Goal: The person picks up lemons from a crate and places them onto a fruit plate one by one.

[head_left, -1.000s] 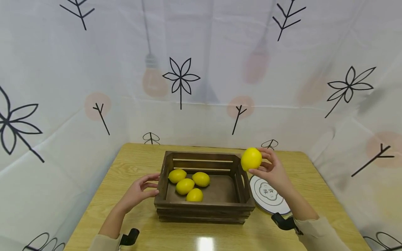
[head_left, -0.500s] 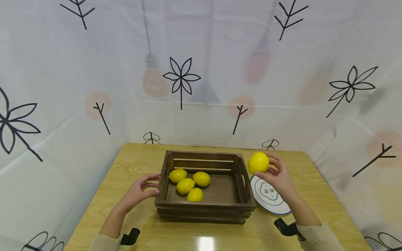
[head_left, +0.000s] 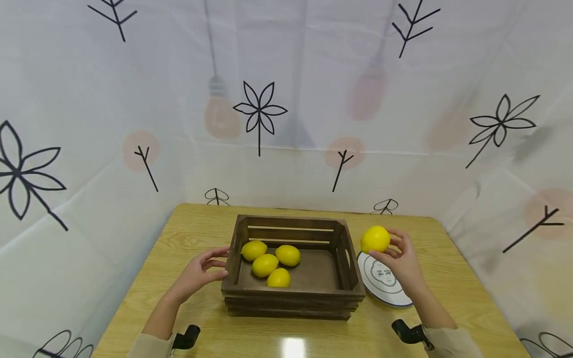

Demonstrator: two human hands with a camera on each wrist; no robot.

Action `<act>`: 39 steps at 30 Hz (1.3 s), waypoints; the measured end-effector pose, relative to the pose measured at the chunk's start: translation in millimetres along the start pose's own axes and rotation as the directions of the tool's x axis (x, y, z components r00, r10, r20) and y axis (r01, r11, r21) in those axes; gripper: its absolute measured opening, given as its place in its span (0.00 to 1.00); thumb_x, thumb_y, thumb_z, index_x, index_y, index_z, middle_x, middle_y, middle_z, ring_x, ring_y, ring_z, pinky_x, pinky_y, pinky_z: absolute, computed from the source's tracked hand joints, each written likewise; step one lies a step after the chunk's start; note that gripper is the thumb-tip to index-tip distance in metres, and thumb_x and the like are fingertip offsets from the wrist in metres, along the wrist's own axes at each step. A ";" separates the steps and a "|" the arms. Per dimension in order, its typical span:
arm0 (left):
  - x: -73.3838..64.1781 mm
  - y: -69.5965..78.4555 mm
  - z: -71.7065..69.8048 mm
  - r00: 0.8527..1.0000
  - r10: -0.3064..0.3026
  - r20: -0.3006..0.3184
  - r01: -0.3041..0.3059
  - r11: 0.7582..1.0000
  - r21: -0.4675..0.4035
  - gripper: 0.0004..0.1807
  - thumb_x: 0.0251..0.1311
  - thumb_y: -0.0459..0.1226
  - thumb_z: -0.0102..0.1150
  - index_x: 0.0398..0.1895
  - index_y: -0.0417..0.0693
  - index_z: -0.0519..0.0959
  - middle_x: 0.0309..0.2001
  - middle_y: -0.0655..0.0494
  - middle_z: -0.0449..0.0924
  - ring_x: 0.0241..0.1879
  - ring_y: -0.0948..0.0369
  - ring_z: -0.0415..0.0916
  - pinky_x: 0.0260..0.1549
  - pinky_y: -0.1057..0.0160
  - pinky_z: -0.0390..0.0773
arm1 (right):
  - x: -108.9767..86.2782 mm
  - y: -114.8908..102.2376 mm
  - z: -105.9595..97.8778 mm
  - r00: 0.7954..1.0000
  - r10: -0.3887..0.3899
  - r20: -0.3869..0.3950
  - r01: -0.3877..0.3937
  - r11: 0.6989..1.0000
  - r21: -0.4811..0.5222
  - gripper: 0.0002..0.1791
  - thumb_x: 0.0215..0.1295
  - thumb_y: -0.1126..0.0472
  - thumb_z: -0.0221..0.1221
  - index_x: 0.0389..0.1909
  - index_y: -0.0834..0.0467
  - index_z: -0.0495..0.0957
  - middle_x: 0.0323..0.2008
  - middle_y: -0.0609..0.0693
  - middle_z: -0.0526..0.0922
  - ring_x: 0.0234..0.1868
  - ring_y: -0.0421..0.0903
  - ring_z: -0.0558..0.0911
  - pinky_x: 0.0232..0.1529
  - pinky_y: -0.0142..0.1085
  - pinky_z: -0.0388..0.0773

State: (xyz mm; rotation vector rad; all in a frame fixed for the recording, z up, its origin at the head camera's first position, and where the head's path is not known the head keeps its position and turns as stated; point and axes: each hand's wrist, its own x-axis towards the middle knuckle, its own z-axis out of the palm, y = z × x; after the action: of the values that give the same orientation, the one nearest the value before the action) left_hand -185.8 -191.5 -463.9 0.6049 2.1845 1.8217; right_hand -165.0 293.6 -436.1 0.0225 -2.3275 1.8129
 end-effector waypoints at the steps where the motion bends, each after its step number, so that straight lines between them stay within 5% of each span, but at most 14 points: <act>1: -0.1 0.5 -0.1 1.000 -0.001 -0.001 0.001 1.000 -0.002 0.32 0.59 0.35 0.61 0.66 0.40 0.63 0.61 0.36 0.62 0.55 0.42 0.66 0.42 0.59 0.77 | 0.3 1.9 -0.3 1.000 0.007 -0.007 -0.007 1.000 0.000 0.38 0.57 0.64 0.65 0.64 0.58 0.53 0.53 0.59 0.62 0.40 0.32 0.78 0.36 0.28 0.77; 14: 0.1 2.2 1.2 1.000 -0.004 -0.005 0.004 1.000 0.002 0.32 0.59 0.35 0.61 0.66 0.40 0.63 0.61 0.36 0.62 0.55 0.42 0.66 0.42 0.59 0.77 | 1.8 22.2 -6.4 0.991 0.098 -0.095 -0.110 0.987 -0.121 0.42 0.56 0.58 0.66 0.66 0.59 0.52 0.55 0.63 0.65 0.39 0.31 0.73 0.35 0.28 0.76; 20: -0.2 2.0 0.5 1.000 -0.012 -0.010 0.012 1.000 -0.002 0.32 0.58 0.36 0.62 0.66 0.40 0.63 0.60 0.37 0.63 0.54 0.44 0.67 0.42 0.59 0.77 | 7.0 32.8 -8.4 0.984 0.148 -0.094 -0.161 0.976 -0.148 0.44 0.56 0.56 0.66 0.67 0.61 0.52 0.56 0.66 0.64 0.48 0.50 0.73 0.36 0.27 0.75; 24: 0.0 1.7 0.2 1.000 -0.014 -0.014 0.015 1.000 0.005 0.32 0.58 0.35 0.62 0.66 0.41 0.64 0.60 0.38 0.63 0.54 0.47 0.68 0.42 0.59 0.77 | 10.0 42.1 -11.5 0.980 0.182 -0.084 -0.194 0.967 -0.165 0.45 0.56 0.55 0.66 0.67 0.61 0.50 0.56 0.67 0.63 0.53 0.60 0.70 0.40 0.33 0.76; 39: -0.3 3.7 0.0 1.000 -0.010 -0.006 0.010 1.000 0.000 0.32 0.59 0.35 0.61 0.66 0.40 0.63 0.61 0.36 0.62 0.55 0.42 0.66 0.42 0.59 0.77 | 22.2 65.3 -18.0 0.964 0.266 -0.006 -0.263 0.947 -0.185 0.46 0.57 0.58 0.65 0.67 0.65 0.47 0.58 0.72 0.60 0.55 0.66 0.67 0.50 0.53 0.70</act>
State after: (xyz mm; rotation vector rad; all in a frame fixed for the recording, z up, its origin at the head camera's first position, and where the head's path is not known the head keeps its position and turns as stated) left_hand -185.0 -191.2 -460.3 0.5884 2.1867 1.8210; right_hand -192.7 329.7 -491.0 -0.3158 -2.6084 1.7018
